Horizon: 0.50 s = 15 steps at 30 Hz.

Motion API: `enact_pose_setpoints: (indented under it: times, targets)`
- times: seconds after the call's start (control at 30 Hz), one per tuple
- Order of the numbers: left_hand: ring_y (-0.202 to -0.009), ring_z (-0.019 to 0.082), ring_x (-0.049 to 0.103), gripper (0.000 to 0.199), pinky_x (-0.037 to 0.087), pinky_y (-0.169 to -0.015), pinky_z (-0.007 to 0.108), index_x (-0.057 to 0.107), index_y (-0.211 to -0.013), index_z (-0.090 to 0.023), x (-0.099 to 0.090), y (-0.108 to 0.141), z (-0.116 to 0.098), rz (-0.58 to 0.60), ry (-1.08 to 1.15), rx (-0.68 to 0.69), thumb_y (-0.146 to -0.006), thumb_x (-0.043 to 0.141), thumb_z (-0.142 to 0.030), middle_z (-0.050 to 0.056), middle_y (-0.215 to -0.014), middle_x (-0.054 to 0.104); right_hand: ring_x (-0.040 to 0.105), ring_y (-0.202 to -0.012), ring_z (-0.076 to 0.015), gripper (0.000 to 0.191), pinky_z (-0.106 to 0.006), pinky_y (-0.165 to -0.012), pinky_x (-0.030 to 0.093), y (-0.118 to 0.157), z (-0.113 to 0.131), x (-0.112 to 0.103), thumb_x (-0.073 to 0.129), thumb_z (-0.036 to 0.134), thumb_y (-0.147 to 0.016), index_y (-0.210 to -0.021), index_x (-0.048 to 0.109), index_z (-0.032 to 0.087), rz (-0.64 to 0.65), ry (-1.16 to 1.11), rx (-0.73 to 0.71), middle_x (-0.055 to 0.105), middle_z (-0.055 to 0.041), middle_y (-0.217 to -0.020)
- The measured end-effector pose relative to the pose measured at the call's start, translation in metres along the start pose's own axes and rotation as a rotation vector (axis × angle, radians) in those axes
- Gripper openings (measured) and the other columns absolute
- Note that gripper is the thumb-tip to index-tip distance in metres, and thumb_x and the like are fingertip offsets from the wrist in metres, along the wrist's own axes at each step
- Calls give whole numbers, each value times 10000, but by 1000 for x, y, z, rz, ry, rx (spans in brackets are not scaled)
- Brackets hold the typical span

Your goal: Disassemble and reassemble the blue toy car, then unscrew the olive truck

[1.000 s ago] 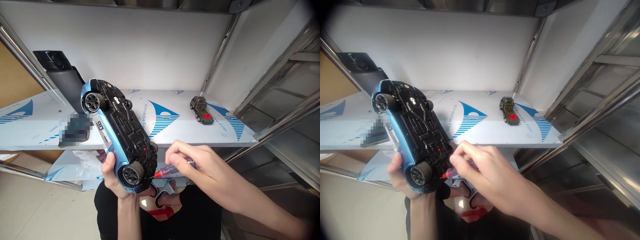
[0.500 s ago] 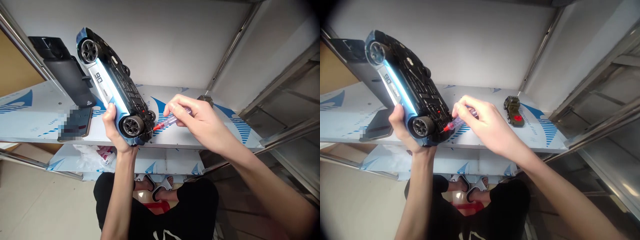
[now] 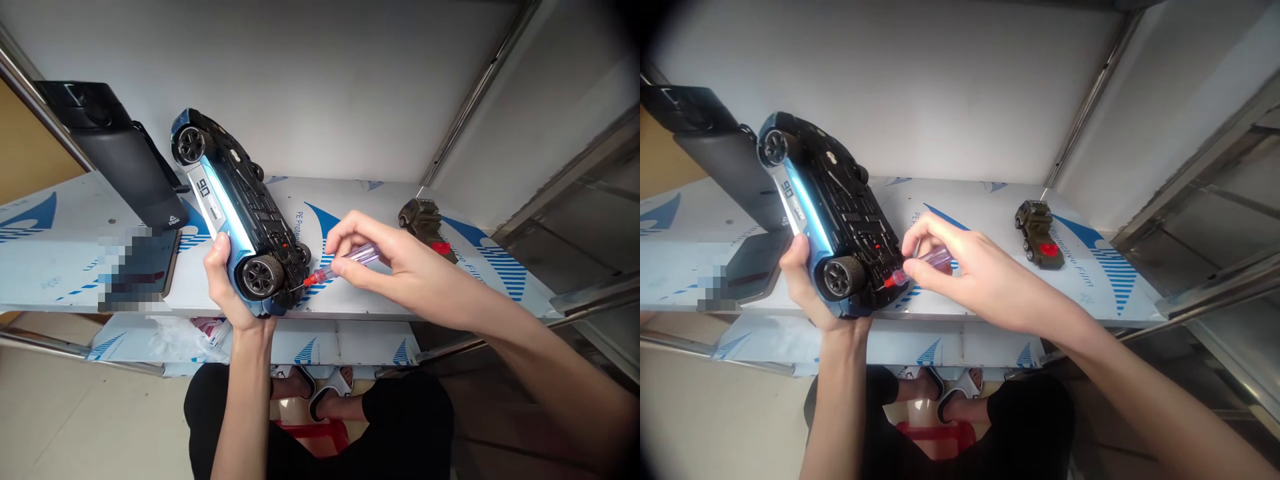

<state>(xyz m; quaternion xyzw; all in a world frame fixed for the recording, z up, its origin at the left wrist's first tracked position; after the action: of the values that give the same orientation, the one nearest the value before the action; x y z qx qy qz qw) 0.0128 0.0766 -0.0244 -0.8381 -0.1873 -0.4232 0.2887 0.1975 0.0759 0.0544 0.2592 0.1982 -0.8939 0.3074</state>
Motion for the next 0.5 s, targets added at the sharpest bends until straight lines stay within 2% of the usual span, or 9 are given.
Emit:
enact_pose_setpoints:
  times: [0.1,0.23,0.4,0.5]
  targets:
    - [-848,198,708,348,606,-849,308,775,-817,-221,0,0,-1,3,-27,10,-997,581,-447,66,-995,773,640,-859,-143,162,-282,-783,451,-1,-2,1,676,391,-1038,-971,638,248,-4,-38,2,704,31,-946]
    - [-815,187,707,374,606,-827,291,792,-851,-199,1,1,-1,22,-10,10,-1006,568,-454,79,-1037,787,652,-879,-133,139,-265,-799,463,-1,-3,-1,690,357,-1033,-954,647,251,-8,-42,-13,711,43,-958]
    - [-809,178,711,369,606,-891,304,790,-845,-198,0,2,-2,11,-21,22,-1016,571,-441,66,-1031,791,602,-775,-130,202,-270,-699,429,2,-5,-8,669,410,-1044,-940,660,237,-49,1,-15,684,23,-913]
    - [-829,179,710,375,610,-877,310,776,-835,-194,-2,2,-2,14,-21,18,-1024,564,-438,64,-1035,786,581,-737,-135,226,-276,-663,411,5,-8,-11,669,427,-1039,-923,670,233,-78,31,3,681,11,-886]
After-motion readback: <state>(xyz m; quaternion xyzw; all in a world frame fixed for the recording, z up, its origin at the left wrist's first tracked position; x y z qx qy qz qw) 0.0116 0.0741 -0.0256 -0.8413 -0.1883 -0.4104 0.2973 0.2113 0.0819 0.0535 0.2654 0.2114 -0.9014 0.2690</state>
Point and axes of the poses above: each hand's wrist, its own y-axis away from the middle knuckle, its own x-axis out of the palm, z = x × y, the point moved 1 cm from there along -y, towards the middle knuckle
